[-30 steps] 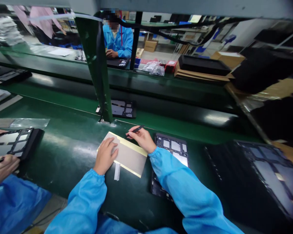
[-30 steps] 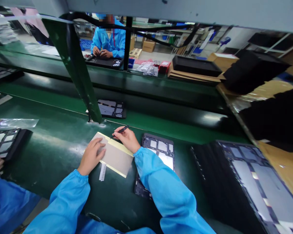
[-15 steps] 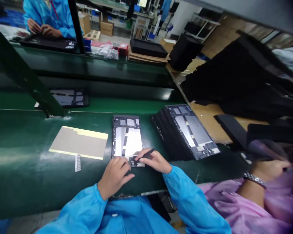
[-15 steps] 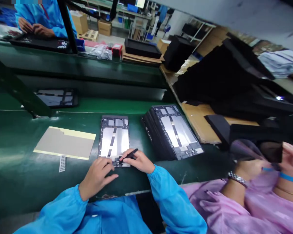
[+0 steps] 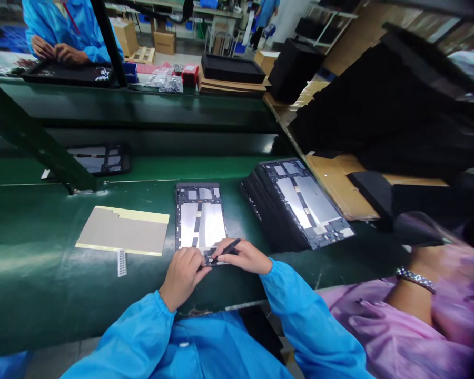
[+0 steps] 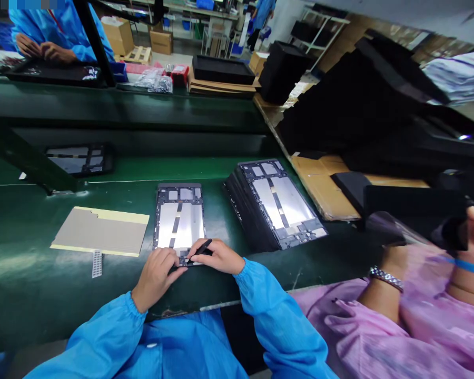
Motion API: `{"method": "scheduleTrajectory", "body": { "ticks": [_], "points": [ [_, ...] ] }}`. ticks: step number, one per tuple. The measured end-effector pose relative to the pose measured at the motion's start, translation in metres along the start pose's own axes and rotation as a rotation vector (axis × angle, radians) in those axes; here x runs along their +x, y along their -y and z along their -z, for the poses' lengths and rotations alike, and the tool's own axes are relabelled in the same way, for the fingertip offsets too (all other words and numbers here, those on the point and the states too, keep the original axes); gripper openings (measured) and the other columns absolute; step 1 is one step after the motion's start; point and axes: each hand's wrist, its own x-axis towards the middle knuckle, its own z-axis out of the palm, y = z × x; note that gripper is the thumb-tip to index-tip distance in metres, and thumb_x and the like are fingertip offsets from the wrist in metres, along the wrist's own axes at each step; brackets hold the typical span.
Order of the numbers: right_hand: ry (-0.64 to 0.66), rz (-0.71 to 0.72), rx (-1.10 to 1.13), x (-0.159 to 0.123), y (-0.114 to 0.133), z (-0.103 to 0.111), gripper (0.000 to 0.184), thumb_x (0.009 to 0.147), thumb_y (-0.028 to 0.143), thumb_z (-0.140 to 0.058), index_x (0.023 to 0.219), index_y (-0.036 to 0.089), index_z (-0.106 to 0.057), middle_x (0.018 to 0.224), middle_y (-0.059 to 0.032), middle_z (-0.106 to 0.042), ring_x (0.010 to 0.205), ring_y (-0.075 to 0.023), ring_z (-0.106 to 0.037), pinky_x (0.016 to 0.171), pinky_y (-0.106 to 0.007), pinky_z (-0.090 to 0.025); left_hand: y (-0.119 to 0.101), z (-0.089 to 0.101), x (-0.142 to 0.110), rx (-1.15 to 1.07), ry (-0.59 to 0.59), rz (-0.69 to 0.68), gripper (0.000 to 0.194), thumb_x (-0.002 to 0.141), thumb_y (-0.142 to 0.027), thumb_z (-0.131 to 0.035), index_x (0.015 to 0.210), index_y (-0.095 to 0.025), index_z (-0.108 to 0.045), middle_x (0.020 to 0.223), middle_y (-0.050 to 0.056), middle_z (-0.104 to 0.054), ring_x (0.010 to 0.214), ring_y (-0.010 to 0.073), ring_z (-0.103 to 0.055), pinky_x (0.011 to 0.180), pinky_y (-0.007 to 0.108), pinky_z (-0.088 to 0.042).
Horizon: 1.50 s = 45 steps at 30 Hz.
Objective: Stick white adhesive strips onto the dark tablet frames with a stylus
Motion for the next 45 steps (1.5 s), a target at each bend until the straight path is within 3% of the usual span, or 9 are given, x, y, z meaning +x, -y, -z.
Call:
{"method": "scheduleTrajectory", "body": {
  "ticks": [7,16,24,29,33,36,39,42,45],
  "points": [
    [0.016,0.061,-0.075,-0.002,0.000,0.000,0.021,0.095,0.037,-0.065,0.100,0.019,-0.075,0.093,-0.0089,-0.077,0.088,-0.0209,-0.073,0.082,-0.033,-0.059,-0.001,0.001,-0.001,-0.023,0.026,0.025,0.013,0.093,-0.023,-0.063,0.087,-0.021,-0.053,0.088,0.003,-0.060,0.080,0.0199,-0.053,0.070,0.032,-0.039],
    [0.013,0.085,-0.018,-0.007,-0.001,-0.002,0.018,0.095,0.034,-0.068,0.104,0.020,-0.074,0.097,-0.0093,-0.077,0.093,-0.0207,-0.072,0.087,-0.035,-0.057,-0.016,0.006,0.008,-0.044,0.116,0.207,0.008,0.092,-0.020,-0.060,0.092,-0.022,-0.052,0.088,0.001,-0.058,0.084,0.0211,-0.053,0.072,0.034,-0.037],
    [-0.424,-0.041,0.234,-0.014,0.004,0.003,0.023,0.085,0.044,-0.077,0.090,0.022,-0.072,0.085,-0.0063,-0.076,0.083,-0.0223,-0.073,0.079,-0.040,-0.059,-0.017,0.005,0.014,-0.076,0.141,0.260,0.014,0.089,-0.023,-0.066,0.093,-0.022,-0.053,0.090,0.001,-0.059,0.087,0.0224,-0.055,0.075,0.035,-0.039],
    [-0.591,0.098,0.379,0.004,0.025,-0.027,0.015,0.083,0.039,-0.080,0.089,0.027,-0.074,0.079,-0.0042,-0.076,0.076,-0.0217,-0.072,0.068,-0.037,-0.060,-0.022,0.001,0.016,-0.064,0.054,0.257,0.013,0.089,-0.018,-0.066,0.092,-0.023,-0.054,0.089,0.003,-0.062,0.084,0.0234,-0.058,0.072,0.037,-0.042],
    [-0.674,0.170,0.523,0.024,0.042,-0.062,0.016,0.083,0.041,-0.080,0.094,0.031,-0.076,0.078,-0.0035,-0.076,0.074,-0.0201,-0.071,0.064,-0.033,-0.061,-0.008,0.025,-0.019,-0.098,-0.163,0.277,0.013,0.093,-0.024,-0.063,0.104,-0.024,-0.055,0.108,0.006,-0.063,0.099,0.0233,-0.060,0.083,0.038,-0.048],
    [-0.505,0.093,0.538,0.039,0.049,-0.093,0.015,0.086,0.038,-0.078,0.098,0.029,-0.077,0.084,-0.0054,-0.078,0.078,-0.0210,-0.074,0.069,-0.034,-0.063,0.017,0.057,-0.055,0.082,-0.445,0.519,0.023,0.092,-0.030,-0.065,0.111,-0.023,-0.053,0.116,0.010,-0.057,0.111,0.0276,-0.056,0.094,0.045,-0.047],
    [-0.320,-0.005,0.494,0.056,0.053,-0.124,0.012,0.087,0.035,-0.077,0.095,0.027,-0.077,0.088,-0.0063,-0.080,0.083,-0.0221,-0.076,0.076,-0.035,-0.064,0.047,0.080,-0.078,0.187,-0.522,0.727,0.027,0.089,-0.039,-0.068,0.106,-0.021,-0.057,0.110,0.011,-0.054,0.107,0.0304,-0.055,0.093,0.050,-0.047],
    [-0.308,-0.088,0.484,0.069,0.053,-0.146,0.015,0.085,0.038,-0.078,0.093,0.025,-0.076,0.089,-0.0060,-0.080,0.085,-0.0226,-0.077,0.078,-0.036,-0.065,0.067,0.088,-0.082,0.046,-0.513,0.799,0.020,0.090,-0.041,-0.064,0.088,-0.022,-0.065,0.102,0.009,-0.057,0.101,0.0287,-0.057,0.094,0.051,-0.047],
    [-0.379,-0.164,0.504,0.074,0.048,-0.156,0.020,0.084,0.041,-0.079,0.093,0.024,-0.076,0.093,-0.0070,-0.080,0.089,-0.0234,-0.077,0.082,-0.037,-0.065,0.065,0.093,-0.076,-0.422,-0.602,0.904,0.029,0.086,-0.050,-0.067,0.083,-0.021,-0.068,0.108,0.009,-0.064,0.101,0.0256,-0.062,0.092,0.044,-0.051]
  ]
}}
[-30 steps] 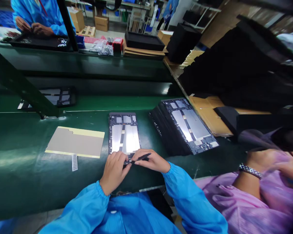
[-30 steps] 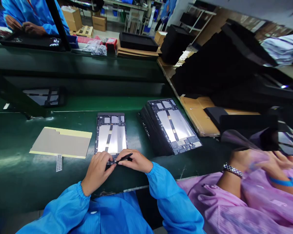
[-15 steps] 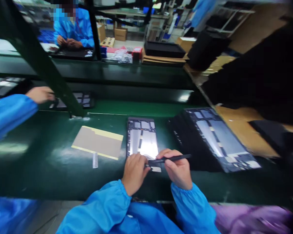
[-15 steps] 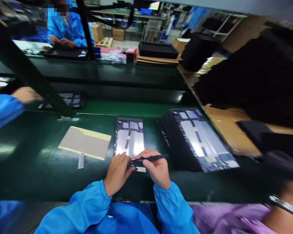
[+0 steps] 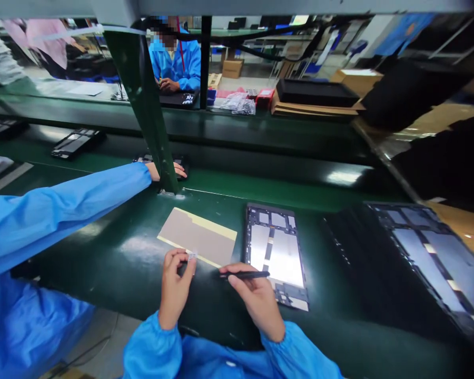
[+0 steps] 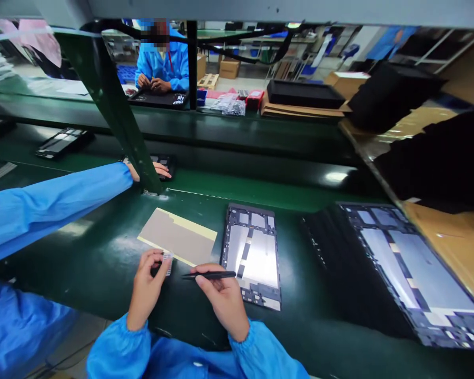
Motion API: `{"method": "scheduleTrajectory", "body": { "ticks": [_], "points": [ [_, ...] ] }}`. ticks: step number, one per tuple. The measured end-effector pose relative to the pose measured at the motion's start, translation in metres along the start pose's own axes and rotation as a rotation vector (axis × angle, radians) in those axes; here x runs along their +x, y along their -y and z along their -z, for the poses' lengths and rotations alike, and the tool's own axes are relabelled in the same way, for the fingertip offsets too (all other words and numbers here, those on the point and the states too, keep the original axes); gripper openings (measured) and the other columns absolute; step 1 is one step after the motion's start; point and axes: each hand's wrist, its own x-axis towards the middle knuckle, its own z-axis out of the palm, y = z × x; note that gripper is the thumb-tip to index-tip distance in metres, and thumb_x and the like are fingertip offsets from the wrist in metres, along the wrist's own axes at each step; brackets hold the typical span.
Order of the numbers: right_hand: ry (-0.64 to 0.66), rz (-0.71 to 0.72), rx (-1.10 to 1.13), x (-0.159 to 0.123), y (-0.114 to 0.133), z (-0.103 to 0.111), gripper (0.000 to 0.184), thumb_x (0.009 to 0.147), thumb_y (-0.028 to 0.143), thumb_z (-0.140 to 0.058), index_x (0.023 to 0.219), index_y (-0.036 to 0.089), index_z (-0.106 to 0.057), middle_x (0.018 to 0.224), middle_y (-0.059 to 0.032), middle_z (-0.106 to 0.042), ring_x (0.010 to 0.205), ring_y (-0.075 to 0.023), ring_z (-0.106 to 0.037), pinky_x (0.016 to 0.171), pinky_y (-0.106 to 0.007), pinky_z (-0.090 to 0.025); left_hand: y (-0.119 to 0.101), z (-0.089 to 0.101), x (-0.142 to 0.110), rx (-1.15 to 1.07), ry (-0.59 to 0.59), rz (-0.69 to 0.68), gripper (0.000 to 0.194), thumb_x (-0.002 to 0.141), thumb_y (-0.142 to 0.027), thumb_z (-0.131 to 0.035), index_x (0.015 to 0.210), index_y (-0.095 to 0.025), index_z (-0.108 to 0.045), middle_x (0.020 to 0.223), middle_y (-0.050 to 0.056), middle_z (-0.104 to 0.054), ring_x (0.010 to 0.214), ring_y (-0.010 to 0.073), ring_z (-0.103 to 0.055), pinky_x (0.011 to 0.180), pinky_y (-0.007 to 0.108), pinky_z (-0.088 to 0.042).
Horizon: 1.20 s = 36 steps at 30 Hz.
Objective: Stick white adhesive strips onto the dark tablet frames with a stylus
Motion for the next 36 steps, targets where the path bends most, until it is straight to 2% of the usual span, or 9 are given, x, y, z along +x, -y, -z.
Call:
{"method": "scheduleTrajectory", "body": {
  "ticks": [3,6,9,22,26,29,33,34,36],
  "points": [
    [-0.036,0.006,0.066,0.000,-0.007,-0.001,0.020,0.083,0.040,-0.079,0.095,0.024,-0.076,0.099,-0.0077,-0.079,0.092,-0.0244,-0.077,0.087,-0.041,-0.064,-0.014,-0.004,-0.007,-0.474,0.138,0.340,0.041,0.077,-0.056,-0.077,0.089,-0.018,-0.068,0.107,0.010,-0.071,0.089,0.0213,-0.068,0.083,0.036,-0.055],
    [-0.090,0.029,0.119,-0.003,-0.014,-0.003,0.016,0.084,0.036,-0.079,0.095,0.025,-0.076,0.103,-0.0068,-0.079,0.098,-0.0242,-0.076,0.090,-0.041,-0.063,-0.023,-0.012,-0.015,-0.702,0.165,0.498,0.044,0.065,-0.051,-0.088,0.081,-0.016,-0.067,0.083,0.006,-0.072,0.073,0.0169,-0.068,0.074,0.030,-0.056],
    [-0.146,0.010,0.153,-0.006,-0.017,-0.006,0.018,0.083,0.038,-0.080,0.095,0.025,-0.076,0.100,-0.0066,-0.079,0.097,-0.0250,-0.076,0.091,-0.043,-0.063,-0.028,-0.021,-0.021,-0.766,0.115,0.499,0.044,0.060,-0.045,-0.092,0.079,-0.017,-0.064,0.072,0.001,-0.069,0.069,0.0135,-0.066,0.069,0.025,-0.054],
    [-0.167,-0.036,0.205,-0.008,-0.014,-0.007,0.022,0.083,0.043,-0.078,0.093,0.024,-0.073,0.095,-0.0070,-0.080,0.091,-0.0266,-0.077,0.085,-0.044,-0.066,-0.037,-0.035,-0.034,-0.747,0.077,0.439,0.049,0.064,-0.043,-0.091,0.089,-0.021,-0.055,0.078,-0.002,-0.069,0.071,0.0146,-0.070,0.069,0.027,-0.057],
    [-0.206,0.002,0.173,-0.019,-0.011,0.000,0.019,0.085,0.043,-0.077,0.093,0.026,-0.072,0.094,-0.0062,-0.080,0.088,-0.0265,-0.077,0.082,-0.045,-0.065,-0.026,-0.035,-0.036,-0.641,0.037,0.340,0.046,0.067,-0.045,-0.088,0.090,-0.021,-0.055,0.081,-0.001,-0.070,0.074,0.0160,-0.072,0.071,0.027,-0.057],
    [-0.327,0.044,0.118,-0.040,-0.011,0.027,0.018,0.086,0.042,-0.075,0.092,0.026,-0.072,0.093,-0.0066,-0.081,0.090,-0.0273,-0.077,0.082,-0.045,-0.064,-0.011,-0.026,-0.035,-0.434,0.000,0.210,0.043,0.073,-0.048,-0.083,0.097,-0.022,-0.058,0.089,0.003,-0.070,0.083,0.0200,-0.073,0.079,0.034,-0.059],
    [-0.606,0.047,-0.080,-0.075,-0.018,0.078,0.015,0.087,0.037,-0.075,0.093,0.023,-0.073,0.095,-0.0076,-0.080,0.094,-0.0259,-0.075,0.084,-0.041,-0.061,0.001,-0.020,-0.035,0.128,-0.152,-0.249,0.041,0.080,-0.037,-0.079,0.115,-0.024,-0.062,0.128,0.011,-0.061,0.129,0.0308,-0.055,0.113,0.054,-0.041],
    [-0.657,0.044,-0.137,-0.082,-0.020,0.088,0.015,0.087,0.036,-0.074,0.094,0.023,-0.073,0.095,-0.0074,-0.080,0.094,-0.0253,-0.075,0.085,-0.040,-0.060,0.000,-0.023,-0.037,0.230,-0.138,-0.378,0.039,0.082,-0.032,-0.078,0.117,-0.025,-0.062,0.133,0.011,-0.059,0.135,0.0316,-0.050,0.116,0.056,-0.037],
    [-0.707,0.046,-0.232,-0.092,-0.025,0.100,0.014,0.088,0.035,-0.073,0.094,0.023,-0.073,0.095,-0.0069,-0.080,0.094,-0.0248,-0.074,0.087,-0.039,-0.059,-0.006,-0.037,-0.041,0.328,0.053,-0.603,0.033,0.087,-0.026,-0.073,0.117,-0.026,-0.061,0.132,0.010,-0.061,0.135,0.0305,-0.051,0.115,0.055,-0.038]
  ]
}}
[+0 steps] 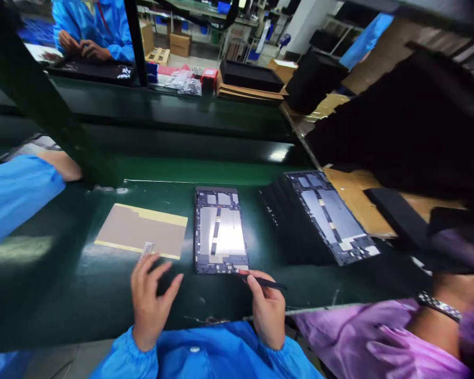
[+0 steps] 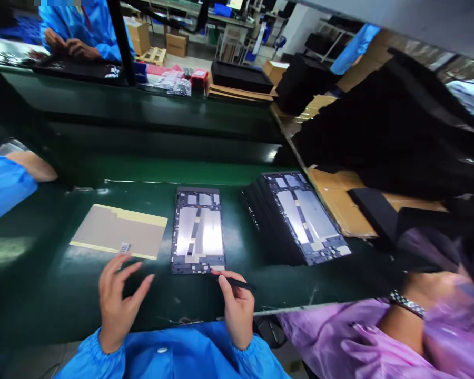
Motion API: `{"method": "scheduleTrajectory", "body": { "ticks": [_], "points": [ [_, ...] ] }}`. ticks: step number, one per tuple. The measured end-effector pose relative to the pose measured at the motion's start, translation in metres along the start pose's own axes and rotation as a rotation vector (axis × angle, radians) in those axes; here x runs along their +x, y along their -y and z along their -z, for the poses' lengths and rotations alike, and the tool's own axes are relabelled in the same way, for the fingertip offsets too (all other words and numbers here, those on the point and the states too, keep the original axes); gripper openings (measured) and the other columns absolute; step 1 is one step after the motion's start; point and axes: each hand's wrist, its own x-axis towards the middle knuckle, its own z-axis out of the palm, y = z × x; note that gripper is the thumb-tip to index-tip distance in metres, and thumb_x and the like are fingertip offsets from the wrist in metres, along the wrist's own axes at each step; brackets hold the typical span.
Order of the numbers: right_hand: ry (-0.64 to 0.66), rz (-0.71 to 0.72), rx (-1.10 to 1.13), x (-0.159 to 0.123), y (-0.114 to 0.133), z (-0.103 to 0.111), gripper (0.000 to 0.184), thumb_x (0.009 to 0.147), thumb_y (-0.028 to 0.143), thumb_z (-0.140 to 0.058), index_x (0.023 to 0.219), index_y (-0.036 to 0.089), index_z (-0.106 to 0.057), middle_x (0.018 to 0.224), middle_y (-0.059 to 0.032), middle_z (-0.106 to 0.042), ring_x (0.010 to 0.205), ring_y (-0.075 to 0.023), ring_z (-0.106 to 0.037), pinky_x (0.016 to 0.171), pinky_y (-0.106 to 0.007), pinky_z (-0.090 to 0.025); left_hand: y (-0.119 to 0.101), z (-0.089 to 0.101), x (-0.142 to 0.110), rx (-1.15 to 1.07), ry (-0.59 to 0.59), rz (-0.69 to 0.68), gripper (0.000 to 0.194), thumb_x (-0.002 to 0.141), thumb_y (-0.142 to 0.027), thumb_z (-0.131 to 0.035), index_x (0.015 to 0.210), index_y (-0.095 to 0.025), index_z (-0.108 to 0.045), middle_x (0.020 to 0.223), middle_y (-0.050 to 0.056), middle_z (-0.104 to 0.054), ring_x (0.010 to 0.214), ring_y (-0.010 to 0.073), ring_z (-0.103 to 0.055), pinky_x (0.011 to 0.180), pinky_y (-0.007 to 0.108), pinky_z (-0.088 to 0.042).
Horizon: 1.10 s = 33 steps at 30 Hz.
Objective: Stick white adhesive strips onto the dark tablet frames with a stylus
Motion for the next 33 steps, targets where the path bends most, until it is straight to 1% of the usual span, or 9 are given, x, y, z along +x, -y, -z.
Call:
{"method": "scheduleTrajectory", "body": {
  "ticks": [2,3,4,5,7,10,18,25,33],
  "points": [
    [-0.016,0.036,-0.052,-0.001,-0.004,0.003,0.013,0.088,0.035,-0.073,0.092,0.023,-0.074,0.093,-0.0064,-0.080,0.092,-0.0250,-0.075,0.087,-0.039,-0.059,-0.016,-0.017,0.004,-0.052,0.244,-0.212,0.027,0.091,-0.024,-0.068,0.116,-0.025,-0.061,0.131,0.009,-0.064,0.132,0.0285,-0.055,0.114,0.053,-0.042],
    [-0.024,0.054,-0.066,-0.002,-0.005,0.002,0.013,0.088,0.035,-0.072,0.091,0.023,-0.074,0.092,-0.0062,-0.080,0.091,-0.0249,-0.075,0.086,-0.039,-0.059,-0.023,-0.027,0.006,-0.075,0.338,-0.286,0.024,0.092,-0.024,-0.066,0.116,-0.024,-0.061,0.133,0.009,-0.064,0.132,0.0282,-0.055,0.114,0.052,-0.042],
    [-0.032,0.071,-0.075,-0.003,-0.005,-0.001,0.012,0.088,0.035,-0.072,0.090,0.023,-0.074,0.091,-0.0061,-0.080,0.089,-0.0248,-0.075,0.086,-0.039,-0.059,-0.030,-0.036,0.009,-0.088,0.394,-0.333,0.021,0.093,-0.023,-0.064,0.114,-0.023,-0.061,0.134,0.010,-0.064,0.131,0.0280,-0.057,0.113,0.051,-0.043],
    [-0.033,0.084,-0.081,-0.003,-0.005,-0.003,0.012,0.088,0.035,-0.071,0.090,0.023,-0.074,0.090,-0.0061,-0.080,0.088,-0.0246,-0.075,0.085,-0.039,-0.060,-0.034,-0.045,0.011,-0.090,0.414,-0.357,0.017,0.094,-0.022,-0.063,0.111,-0.022,-0.061,0.133,0.011,-0.064,0.129,0.0277,-0.059,0.111,0.050,-0.046],
    [-0.015,0.099,-0.086,-0.003,-0.004,-0.008,0.012,0.089,0.035,-0.070,0.089,0.023,-0.074,0.089,-0.0066,-0.080,0.088,-0.0243,-0.075,0.086,-0.040,-0.060,-0.038,-0.058,0.014,-0.086,0.411,-0.371,0.009,0.095,-0.019,-0.060,0.103,-0.021,-0.062,0.124,0.011,-0.068,0.120,0.0260,-0.064,0.105,0.046,-0.051],
    [0.014,0.102,-0.074,-0.003,-0.003,-0.012,0.012,0.089,0.034,-0.070,0.087,0.022,-0.074,0.089,-0.0072,-0.079,0.089,-0.0241,-0.075,0.088,-0.041,-0.060,-0.036,-0.065,0.015,-0.060,0.391,-0.367,0.005,0.095,-0.018,-0.059,0.098,-0.020,-0.063,0.115,0.010,-0.071,0.112,0.0248,-0.067,0.100,0.044,-0.054],
    [-0.024,0.110,-0.040,-0.001,-0.005,-0.014,0.012,0.087,0.032,-0.071,0.087,0.020,-0.074,0.088,-0.0066,-0.080,0.086,-0.0238,-0.076,0.087,-0.041,-0.060,-0.036,-0.063,0.011,-0.047,0.380,-0.362,0.006,0.095,-0.017,-0.059,0.099,-0.019,-0.063,0.117,0.009,-0.070,0.114,0.0235,-0.067,0.104,0.043,-0.053],
    [-0.022,0.112,-0.043,-0.002,-0.004,-0.016,0.012,0.087,0.032,-0.071,0.087,0.020,-0.074,0.089,-0.0071,-0.080,0.086,-0.0239,-0.076,0.086,-0.040,-0.060,-0.039,-0.063,0.015,-0.043,0.345,-0.382,0.006,0.096,-0.018,-0.058,0.098,-0.020,-0.063,0.114,0.010,-0.071,0.111,0.0234,-0.068,0.102,0.042,-0.055],
    [-0.003,0.113,-0.072,-0.002,-0.009,-0.014,0.012,0.088,0.032,-0.071,0.088,0.020,-0.074,0.090,-0.0072,-0.080,0.088,-0.0237,-0.075,0.087,-0.040,-0.059,-0.037,-0.064,0.012,-0.046,0.360,-0.376,0.005,0.095,-0.017,-0.059,0.097,-0.018,-0.063,0.116,0.010,-0.069,0.114,0.0238,-0.066,0.103,0.043,-0.054]
  ]
}}
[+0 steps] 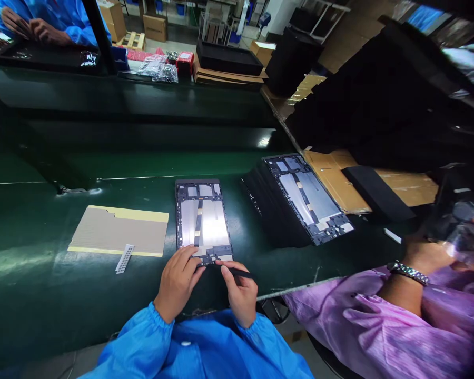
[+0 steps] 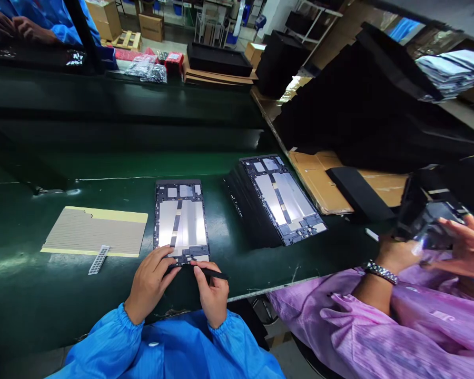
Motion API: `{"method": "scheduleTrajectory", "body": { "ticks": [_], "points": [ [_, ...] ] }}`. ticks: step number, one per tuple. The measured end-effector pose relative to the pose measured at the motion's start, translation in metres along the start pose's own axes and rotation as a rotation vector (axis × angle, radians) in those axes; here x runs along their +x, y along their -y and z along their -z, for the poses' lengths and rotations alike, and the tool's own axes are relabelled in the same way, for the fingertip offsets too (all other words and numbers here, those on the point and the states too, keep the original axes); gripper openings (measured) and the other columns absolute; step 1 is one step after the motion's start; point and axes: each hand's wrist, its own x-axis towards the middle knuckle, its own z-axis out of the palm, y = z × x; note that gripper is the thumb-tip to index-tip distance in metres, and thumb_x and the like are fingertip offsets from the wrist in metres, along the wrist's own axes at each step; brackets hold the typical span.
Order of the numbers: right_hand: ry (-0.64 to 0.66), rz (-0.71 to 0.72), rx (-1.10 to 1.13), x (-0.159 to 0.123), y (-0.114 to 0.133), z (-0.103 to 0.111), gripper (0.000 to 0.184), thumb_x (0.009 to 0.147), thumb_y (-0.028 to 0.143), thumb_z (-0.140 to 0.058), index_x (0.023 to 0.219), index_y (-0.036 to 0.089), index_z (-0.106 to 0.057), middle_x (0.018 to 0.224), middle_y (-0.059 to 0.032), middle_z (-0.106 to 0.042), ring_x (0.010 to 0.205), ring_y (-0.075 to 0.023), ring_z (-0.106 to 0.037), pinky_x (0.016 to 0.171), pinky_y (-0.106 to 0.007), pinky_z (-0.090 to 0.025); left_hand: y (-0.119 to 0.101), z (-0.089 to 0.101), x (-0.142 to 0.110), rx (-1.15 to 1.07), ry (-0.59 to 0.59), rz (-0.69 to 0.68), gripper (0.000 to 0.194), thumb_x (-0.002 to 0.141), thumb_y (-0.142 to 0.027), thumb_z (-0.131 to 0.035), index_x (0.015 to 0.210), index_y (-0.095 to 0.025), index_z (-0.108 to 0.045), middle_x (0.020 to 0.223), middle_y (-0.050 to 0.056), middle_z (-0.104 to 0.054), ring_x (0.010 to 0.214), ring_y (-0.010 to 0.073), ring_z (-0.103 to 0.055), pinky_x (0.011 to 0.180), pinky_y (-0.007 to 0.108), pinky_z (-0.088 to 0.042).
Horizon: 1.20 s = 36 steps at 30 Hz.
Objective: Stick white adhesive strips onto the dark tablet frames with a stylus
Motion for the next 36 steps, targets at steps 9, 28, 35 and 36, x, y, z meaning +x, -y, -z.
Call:
{"method": "scheduleTrajectory", "body": {
  "ticks": [9,28,35,36],
  "points": [
    [0.015,0.039,-0.001,-0.0002,0.0021,-0.0001,0.010,0.090,0.029,-0.069,0.089,0.020,-0.074,0.090,-0.0070,-0.079,0.087,-0.0225,-0.075,0.085,-0.038,-0.059,0.0003,0.0024,-0.0020,0.074,-0.001,-0.103,0.015,0.095,-0.011,-0.058,0.102,-0.019,-0.069,0.125,0.012,-0.066,0.122,0.0267,-0.061,0.105,0.048,-0.052],
    [0.028,0.096,-0.029,-0.0009,0.0036,-0.0022,0.009,0.092,0.025,-0.066,0.090,0.021,-0.074,0.090,-0.0068,-0.078,0.087,-0.0220,-0.074,0.085,-0.038,-0.059,-0.0012,0.0061,-0.0015,0.208,0.016,-0.260,0.024,0.100,-0.012,-0.047,0.107,-0.017,-0.069,0.115,0.011,-0.071,0.116,0.0254,-0.065,0.104,0.046,-0.052],
    [0.020,0.124,-0.027,-0.0024,0.0041,-0.0038,0.007,0.092,0.023,-0.066,0.091,0.022,-0.073,0.091,-0.0066,-0.078,0.088,-0.0221,-0.073,0.083,-0.038,-0.058,-0.0021,0.0066,-0.0004,0.232,0.043,-0.267,0.026,0.100,-0.011,-0.046,0.107,-0.018,-0.069,0.116,0.011,-0.072,0.116,0.0244,-0.066,0.105,0.045,-0.053],
    [0.019,0.124,-0.024,-0.0021,0.0043,-0.0039,0.007,0.092,0.023,-0.066,0.091,0.022,-0.073,0.091,-0.0066,-0.078,0.087,-0.0222,-0.073,0.083,-0.038,-0.058,-0.0022,0.0067,-0.0003,0.234,0.040,-0.269,0.026,0.100,-0.011,-0.046,0.107,-0.018,-0.069,0.116,0.011,-0.072,0.116,0.0242,-0.066,0.105,0.045,-0.053]
  ]
}}
